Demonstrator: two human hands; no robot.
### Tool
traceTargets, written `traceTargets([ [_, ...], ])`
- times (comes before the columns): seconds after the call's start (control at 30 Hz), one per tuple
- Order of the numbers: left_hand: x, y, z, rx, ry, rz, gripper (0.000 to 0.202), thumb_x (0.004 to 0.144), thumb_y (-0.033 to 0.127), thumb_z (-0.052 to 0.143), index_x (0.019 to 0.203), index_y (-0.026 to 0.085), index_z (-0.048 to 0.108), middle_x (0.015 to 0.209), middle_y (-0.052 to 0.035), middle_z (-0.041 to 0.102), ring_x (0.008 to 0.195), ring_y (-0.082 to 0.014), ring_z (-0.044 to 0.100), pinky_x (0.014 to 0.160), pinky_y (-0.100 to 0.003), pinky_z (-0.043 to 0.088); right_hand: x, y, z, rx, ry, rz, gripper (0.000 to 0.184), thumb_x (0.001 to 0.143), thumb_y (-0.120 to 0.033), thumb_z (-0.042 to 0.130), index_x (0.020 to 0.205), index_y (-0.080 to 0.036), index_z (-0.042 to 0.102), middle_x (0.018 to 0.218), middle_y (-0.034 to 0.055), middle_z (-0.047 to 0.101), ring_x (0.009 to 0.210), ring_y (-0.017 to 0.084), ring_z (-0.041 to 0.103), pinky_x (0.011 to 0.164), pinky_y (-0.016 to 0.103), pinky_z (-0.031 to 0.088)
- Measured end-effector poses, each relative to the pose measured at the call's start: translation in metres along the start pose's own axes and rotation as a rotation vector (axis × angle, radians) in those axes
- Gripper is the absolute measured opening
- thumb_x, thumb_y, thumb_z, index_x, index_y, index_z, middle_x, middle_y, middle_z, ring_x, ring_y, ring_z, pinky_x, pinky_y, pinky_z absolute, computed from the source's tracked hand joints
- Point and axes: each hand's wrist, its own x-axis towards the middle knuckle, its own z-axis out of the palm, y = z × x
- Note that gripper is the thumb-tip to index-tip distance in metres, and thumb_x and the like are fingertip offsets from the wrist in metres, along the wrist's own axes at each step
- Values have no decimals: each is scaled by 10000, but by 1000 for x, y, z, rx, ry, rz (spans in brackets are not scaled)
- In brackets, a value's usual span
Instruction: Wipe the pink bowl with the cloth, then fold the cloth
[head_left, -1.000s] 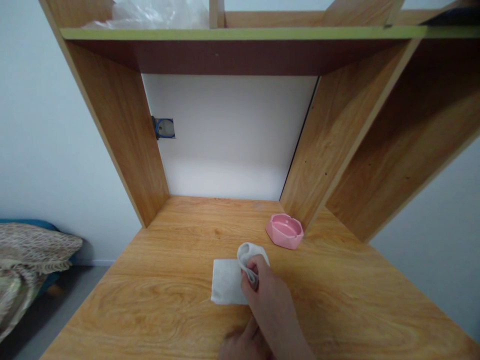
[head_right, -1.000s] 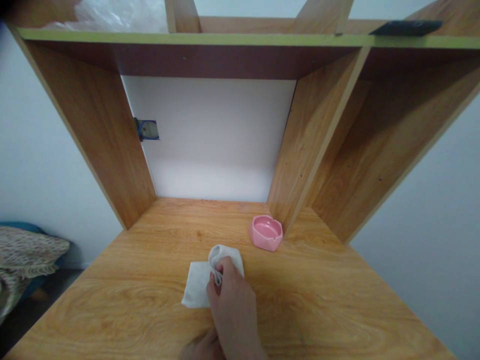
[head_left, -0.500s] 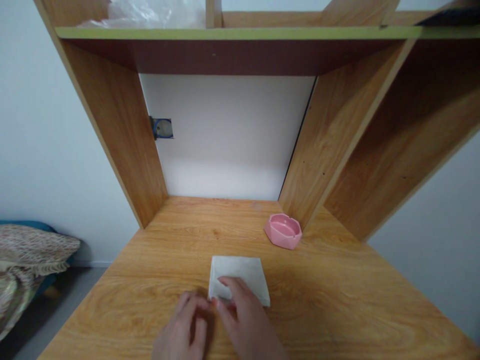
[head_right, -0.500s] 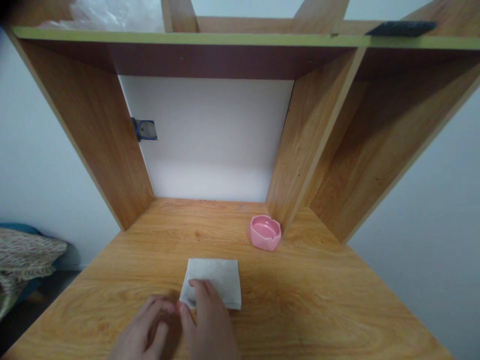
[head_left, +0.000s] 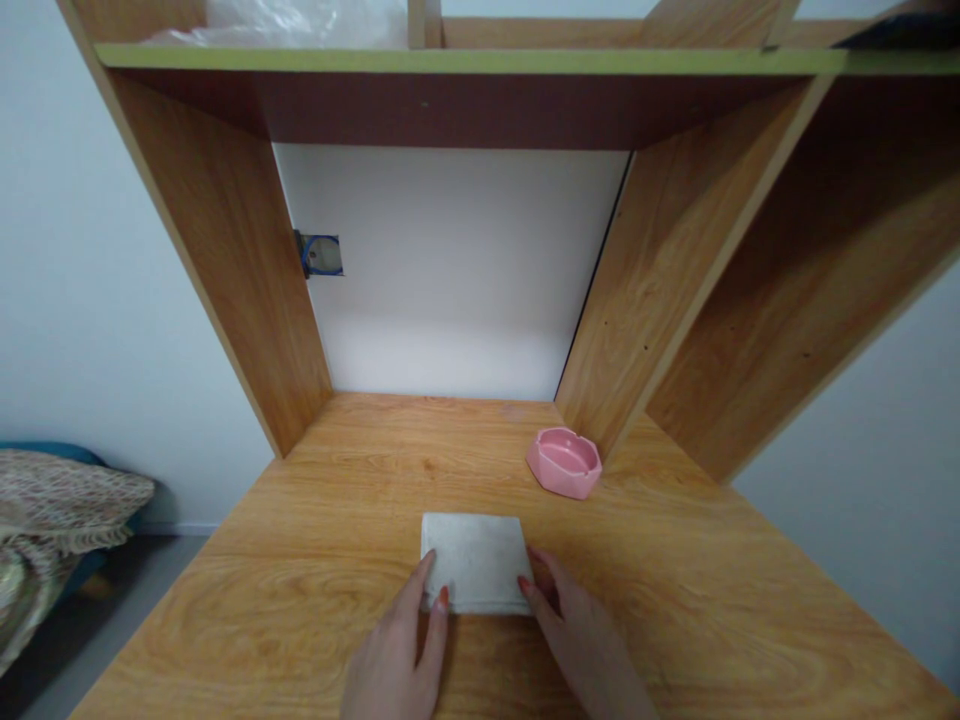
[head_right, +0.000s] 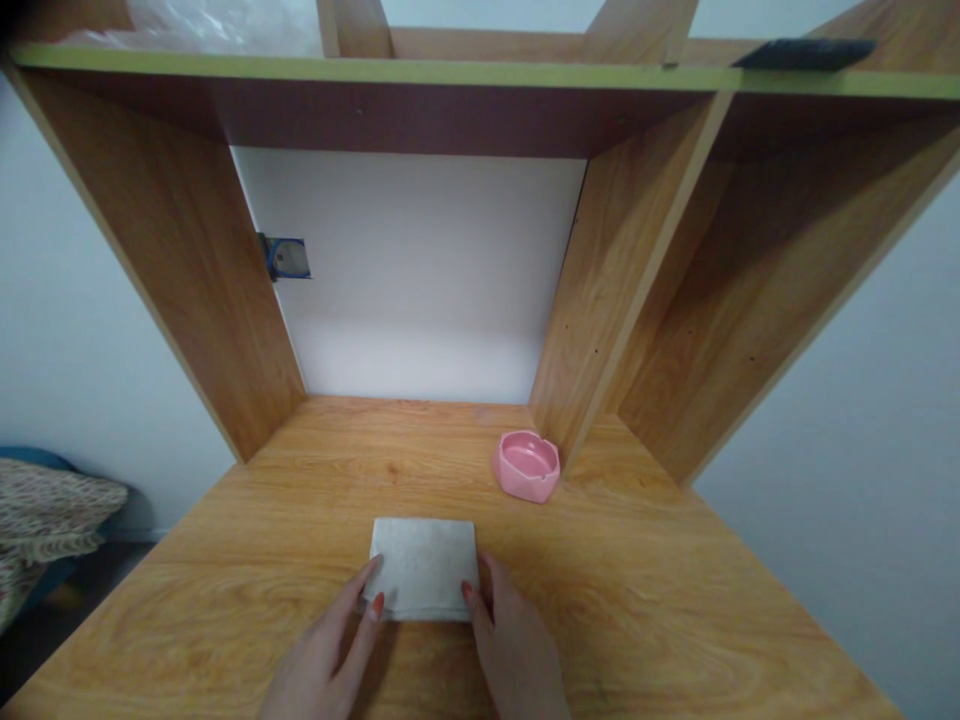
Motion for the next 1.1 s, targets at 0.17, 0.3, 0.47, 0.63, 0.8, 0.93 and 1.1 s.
traceTargets([
  [0.17, -3, 0, 4, 126, 26, 33, 395, 863, 337, 332, 1217, 242, 481, 1339, -57, 371, 1080, -229, 516, 804, -340, 490, 2, 2, -2, 27, -92, 91, 381, 773, -322, 387, 1083, -154, 529, 674, 30, 639, 632, 188, 620, 579, 272, 442],
  [0.3, -5, 5, 7, 156, 21, 43, 376, 855, 337, 349, 1194, 283, 502, 1381, -38, 291, 982, -240, 584, 708, -331, 530, 5, 16, -13, 8, -24, 149, 358, 786, -323, 366, 1091, -189, 499, 651, 7, 619, 614, 176, 610, 560, 257, 426],
  [0.47, -4, 9, 4, 93, -62, 98, 396, 850, 298, 332, 1223, 298, 465, 1357, -19, 351, 984, -190, 585, 760, -287, 509, 14, 43, -43, -159, 75, 255, 341, 804, -318, 334, 1100, -218, 469, 680, 17, 637, 641, 188, 620, 584, 269, 425],
  [0.63, -3, 3, -1, 91, -43, 65, 395, 845, 288, 320, 1200, 270, 492, 1341, -31, 380, 1015, -191, 566, 822, -310, 481, 22, 64, -67, -387, 127, 287, 329, 810, -312, 330, 1100, -242, 470, 753, 45, 654, 721, 223, 632, 618, 298, 426],
  [0.8, 0, -3, -6, 64, 21, 56, 378, 836, 292, 347, 1166, 236, 523, 1320, -45, 411, 1065, -199, 529, 866, -327, 455, 28, 69, -73, -513, 145, 334, 339, 829, -320, 294, 1115, -238, 458, 751, 55, 652, 706, 241, 630, 616, 326, 431],
  [0.93, 6, -4, -9, 69, 62, 41, 373, 836, 288, 347, 1148, 210, 536, 1299, -60, 436, 1062, -202, 530, 871, -344, 453, 30, 69, -76, -566, 226, 308, 356, 841, -334, 291, 1115, -191, 468, 814, 88, 636, 741, 255, 614, 628, 345, 441],
  [1.1, 17, -2, -9, 148, 123, 143, 373, 845, 270, 334, 1149, 182, 531, 1244, -68, 493, 1118, -197, 477, 939, -379, 394, 22, 50, -61, -562, 480, 30, 408, 831, -354, 326, 1099, -96, 493, 988, 192, 562, 944, 321, 524, 737, 429, 434],
])
